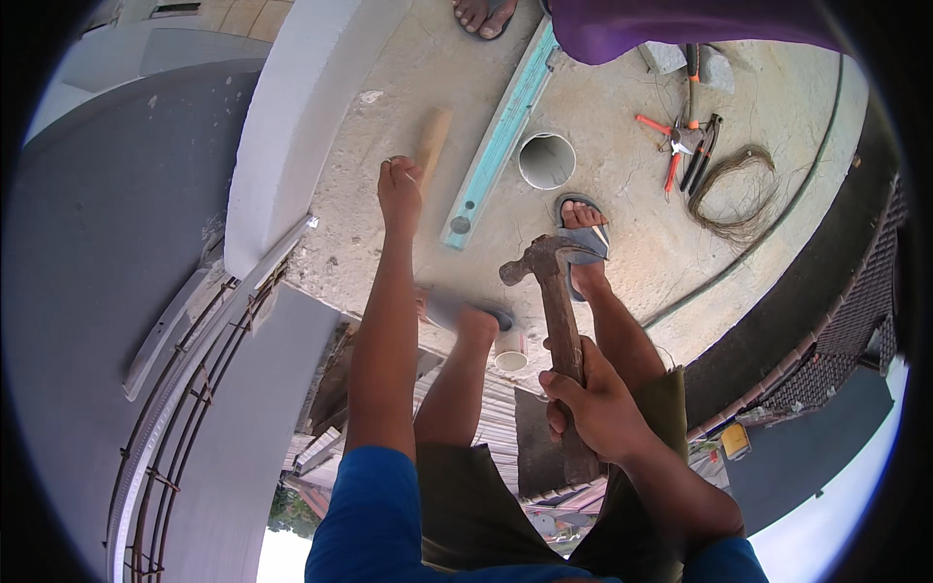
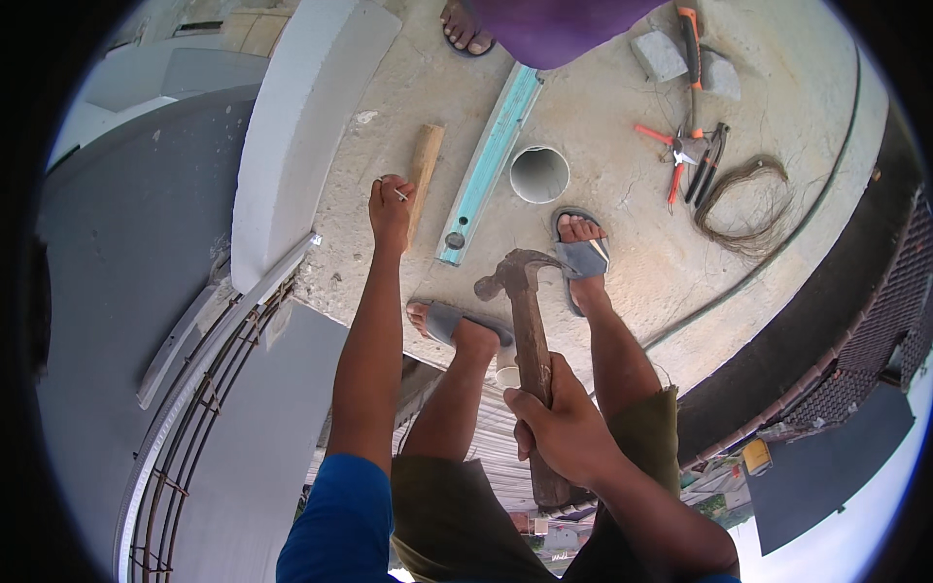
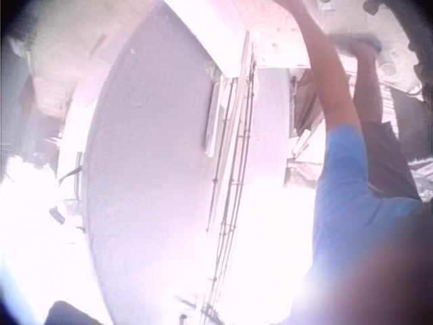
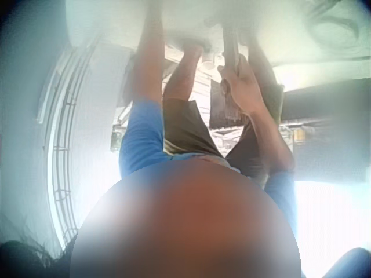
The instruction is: The person positions a white plastic conduit against a gray wall and secures it using wooden blocks and nails. They use a hammer to drive nails into the blocks and a spirit level to check alignment.
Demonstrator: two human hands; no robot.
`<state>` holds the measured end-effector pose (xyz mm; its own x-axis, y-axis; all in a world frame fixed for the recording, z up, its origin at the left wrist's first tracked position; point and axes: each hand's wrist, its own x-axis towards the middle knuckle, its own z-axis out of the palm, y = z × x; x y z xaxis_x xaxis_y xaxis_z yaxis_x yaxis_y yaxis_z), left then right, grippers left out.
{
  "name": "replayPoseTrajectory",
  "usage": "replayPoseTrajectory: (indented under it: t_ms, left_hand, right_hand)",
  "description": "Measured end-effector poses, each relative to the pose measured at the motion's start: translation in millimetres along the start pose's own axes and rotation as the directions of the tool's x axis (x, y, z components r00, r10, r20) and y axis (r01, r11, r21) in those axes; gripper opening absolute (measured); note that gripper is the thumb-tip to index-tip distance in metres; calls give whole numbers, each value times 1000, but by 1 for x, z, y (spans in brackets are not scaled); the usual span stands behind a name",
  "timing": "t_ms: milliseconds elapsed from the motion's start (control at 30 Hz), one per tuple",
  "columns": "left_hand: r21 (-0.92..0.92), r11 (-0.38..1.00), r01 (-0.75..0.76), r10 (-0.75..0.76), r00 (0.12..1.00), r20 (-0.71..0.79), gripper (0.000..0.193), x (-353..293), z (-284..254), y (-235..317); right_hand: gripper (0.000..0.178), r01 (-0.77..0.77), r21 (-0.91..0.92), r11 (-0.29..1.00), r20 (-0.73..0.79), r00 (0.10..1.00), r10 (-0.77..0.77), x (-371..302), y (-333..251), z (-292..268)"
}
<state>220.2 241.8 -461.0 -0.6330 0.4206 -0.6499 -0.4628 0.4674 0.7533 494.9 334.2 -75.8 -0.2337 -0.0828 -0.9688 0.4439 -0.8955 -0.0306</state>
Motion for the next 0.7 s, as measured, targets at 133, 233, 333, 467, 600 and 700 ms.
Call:
replayPoseTrajectory:
  t_ms: [133,233,333,467,600,700]
  left_hand:
    - [154,986,-65,70,997,-25,36,-3,19,21]
    - [99,987,-125,133,988,-76,30,0,29,18]
    - [242,928,-283,314,944,-99,27,1,47,23]
    - [328,771,-546,611,780,-137,26,21,69,9]
    - [327,820,-470,543,819,-187,25,35,79,-12]
    - [284,820,-497,562,794,-231,23,35,84,-17]
  right_hand:
    - [28,97,-118,988,-114,987,-110,4,-7,7]
    - [30,108,-206,973,-121,983,-135,12,-21,6]
    - [38,115,-426,897,-99,980,-172,36,-45,-10]
    - [41,301,-785,541,20,886,-463,106,-85,-35]
    - [40,412,-866,285,182,789,-587,164,-134,-32]
    - [46,548,-829,112,332,643,-690,188,-151,-23]
